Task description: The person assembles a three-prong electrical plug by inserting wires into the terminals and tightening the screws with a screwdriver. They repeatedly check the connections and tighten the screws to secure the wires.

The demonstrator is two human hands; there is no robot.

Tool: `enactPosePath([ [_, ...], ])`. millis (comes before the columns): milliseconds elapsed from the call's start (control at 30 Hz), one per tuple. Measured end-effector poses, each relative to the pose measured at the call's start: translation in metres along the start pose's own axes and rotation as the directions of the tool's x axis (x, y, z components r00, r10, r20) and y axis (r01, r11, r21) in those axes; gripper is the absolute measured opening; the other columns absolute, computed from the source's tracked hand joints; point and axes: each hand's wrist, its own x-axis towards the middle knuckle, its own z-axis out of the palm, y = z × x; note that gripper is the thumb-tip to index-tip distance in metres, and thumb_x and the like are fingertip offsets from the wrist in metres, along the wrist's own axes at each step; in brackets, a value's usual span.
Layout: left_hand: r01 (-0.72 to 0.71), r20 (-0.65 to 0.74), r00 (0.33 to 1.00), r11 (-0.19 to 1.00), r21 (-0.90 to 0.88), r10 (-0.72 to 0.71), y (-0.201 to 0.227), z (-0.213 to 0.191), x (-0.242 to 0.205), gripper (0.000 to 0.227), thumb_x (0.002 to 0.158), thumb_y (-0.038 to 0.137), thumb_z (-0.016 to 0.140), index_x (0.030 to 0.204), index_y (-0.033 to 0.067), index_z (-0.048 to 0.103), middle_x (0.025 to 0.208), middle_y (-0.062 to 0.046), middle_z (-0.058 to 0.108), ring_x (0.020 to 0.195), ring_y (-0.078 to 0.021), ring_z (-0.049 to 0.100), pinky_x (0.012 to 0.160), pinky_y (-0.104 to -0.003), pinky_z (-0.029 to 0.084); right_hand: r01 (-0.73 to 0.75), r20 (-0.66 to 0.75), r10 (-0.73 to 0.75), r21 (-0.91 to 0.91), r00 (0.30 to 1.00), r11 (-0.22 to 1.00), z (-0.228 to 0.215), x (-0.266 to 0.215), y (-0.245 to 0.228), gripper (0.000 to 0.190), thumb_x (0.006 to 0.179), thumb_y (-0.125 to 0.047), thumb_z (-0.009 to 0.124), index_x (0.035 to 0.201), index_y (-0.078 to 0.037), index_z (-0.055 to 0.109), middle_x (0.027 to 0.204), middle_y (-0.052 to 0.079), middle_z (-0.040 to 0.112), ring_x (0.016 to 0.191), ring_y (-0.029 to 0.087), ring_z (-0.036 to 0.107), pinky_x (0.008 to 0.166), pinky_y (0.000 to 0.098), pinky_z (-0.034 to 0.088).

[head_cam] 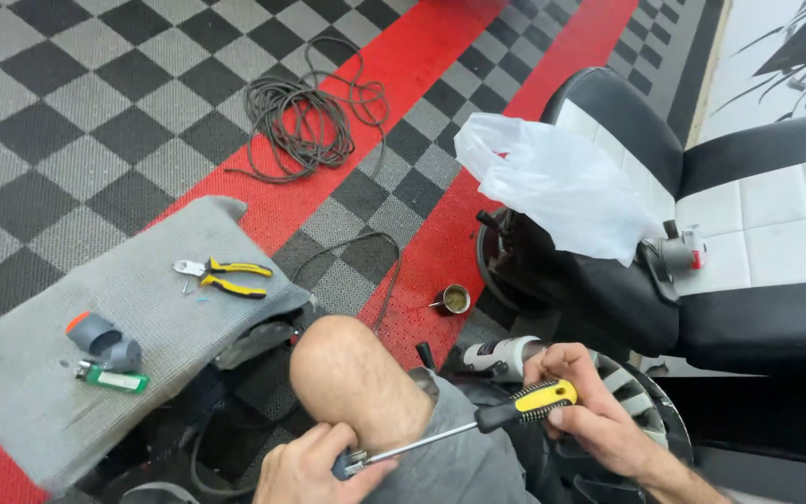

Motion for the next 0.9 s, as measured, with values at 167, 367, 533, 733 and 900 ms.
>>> enactPosePath([
  [167,-0.049,-0.112,0.993,0.999,-0.016,0.047,-0.002,0.001,0.001,0.052,0.057,0.073,0.08,0.064,0.0277,0.056,0.058,0.009,0.058,0.053,-0.0215,0.064,0.042,-0.045,0.047,-0.164,-0.112,0.15,-0.134,0.982,0.977,0.004,-0.001,0.004,0.057,0.089,-0.05,0.045,0.123,-0.005,0.046,0.068,0.003,0.054,0.043,0.011,0.046,0.037,0.0217,0.038],
  [367,-0.084,-0.1,0.992,0.993,-0.079,0.076,0.003,-0.011,0.004,0.05,0.061,0.07,0.08,0.064,0.026,0.058,0.056,0.006,0.057,0.054,-0.0212,0.065,0.047,-0.044,0.048,-0.013,-0.111,0.024,0.103,0.993,0.995,0.005,-0.006,0.009,0.04,0.086,-0.021,0.059,0.119,-0.009,0.039,0.102,0.015,0.057,0.063,0.016,0.052,0.047,0.0255,0.048],
  [533,-0.068,-0.077,0.995,0.991,-0.118,0.059,0.018,-0.031,0.01,0.051,0.068,0.067,0.078,0.066,0.0215,0.055,0.059,0.001,0.059,0.056,-0.0251,0.064,0.047,-0.044,0.046,-0.101,-0.064,0.093,-0.139,0.994,0.985,0.0,0.0,-0.006,0.052,0.083,-0.04,0.053,0.118,-0.005,0.04,0.096,0.008,0.049,0.072,0.015,0.049,0.049,0.0264,0.044],
  [733,-0.108,-0.088,0.991,0.99,-0.085,0.101,0.026,-0.042,0.003,0.056,0.072,0.07,0.065,0.071,0.0152,0.055,0.062,-0.003,0.06,0.058,-0.0349,0.063,0.043,-0.052,0.043,-0.324,-0.101,0.311,-0.176,0.945,0.929,-0.014,-0.007,0.004,0.042,0.084,-0.005,0.044,0.125,-0.004,0.047,0.079,0.014,0.054,0.052,0.018,0.044,0.039,0.0295,0.037],
  [900,-0.047,0.077,0.996,0.997,-0.053,0.051,0.024,-0.051,0.008,0.06,0.068,0.077,0.059,0.07,0.0166,0.057,0.066,-0.001,0.065,0.062,-0.0343,0.064,0.049,-0.051,0.047,0.292,0.241,-0.171,-0.682,0.955,0.67,-0.024,-0.002,0.002,0.045,0.059,-0.016,0.083,0.093,-0.011,0.055,0.102,0.008,0.064,0.091,0.014,0.068,0.078,0.0223,0.055],
])
